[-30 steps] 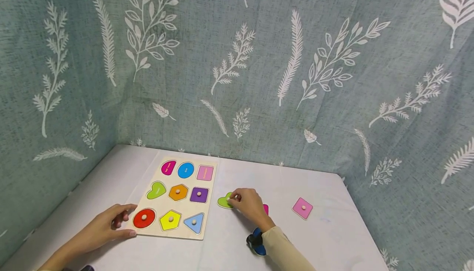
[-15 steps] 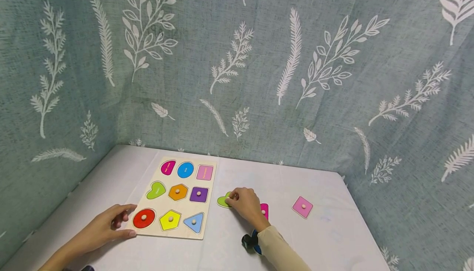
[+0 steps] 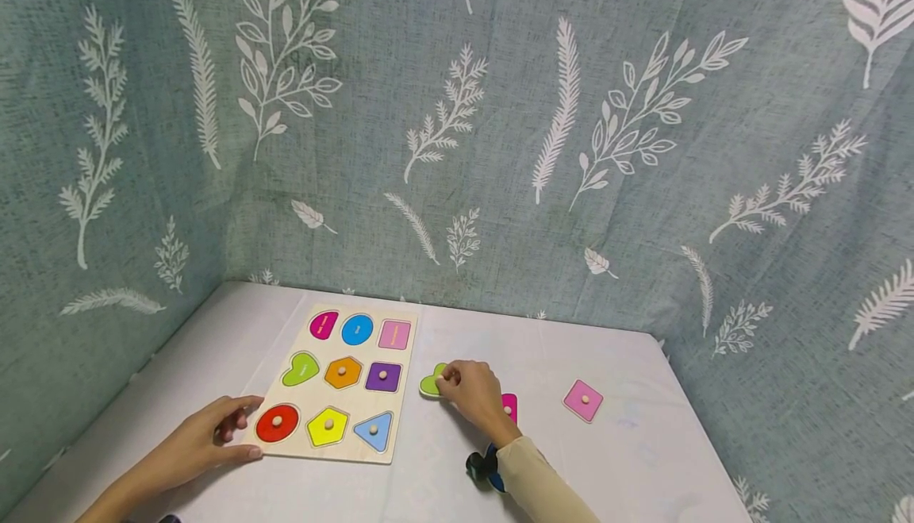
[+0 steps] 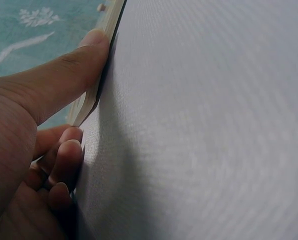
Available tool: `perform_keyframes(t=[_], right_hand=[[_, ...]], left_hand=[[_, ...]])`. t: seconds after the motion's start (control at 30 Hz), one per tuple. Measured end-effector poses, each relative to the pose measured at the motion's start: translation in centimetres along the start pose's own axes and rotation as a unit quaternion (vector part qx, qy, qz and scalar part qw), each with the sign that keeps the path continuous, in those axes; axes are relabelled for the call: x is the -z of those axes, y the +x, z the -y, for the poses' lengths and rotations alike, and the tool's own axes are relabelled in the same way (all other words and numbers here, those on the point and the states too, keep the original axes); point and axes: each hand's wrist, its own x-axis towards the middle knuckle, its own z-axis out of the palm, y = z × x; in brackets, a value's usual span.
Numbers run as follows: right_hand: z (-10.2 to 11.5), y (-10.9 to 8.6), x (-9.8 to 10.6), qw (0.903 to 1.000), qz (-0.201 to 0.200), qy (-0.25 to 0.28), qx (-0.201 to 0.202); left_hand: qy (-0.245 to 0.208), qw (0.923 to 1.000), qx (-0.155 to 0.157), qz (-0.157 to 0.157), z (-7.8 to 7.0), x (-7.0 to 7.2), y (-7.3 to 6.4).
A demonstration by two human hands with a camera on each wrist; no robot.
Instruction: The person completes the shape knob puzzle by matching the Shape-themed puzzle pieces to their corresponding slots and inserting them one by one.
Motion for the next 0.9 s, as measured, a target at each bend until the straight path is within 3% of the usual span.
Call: perform_keyframes(t=[0.9], right_hand=[[4.1, 2.5, -1.6, 0.9965, 0.023, 0.033, 0.073]], left_hand=[[0.002, 0.9999, -0.013, -0.003, 0.0, 0.1, 0.0]])
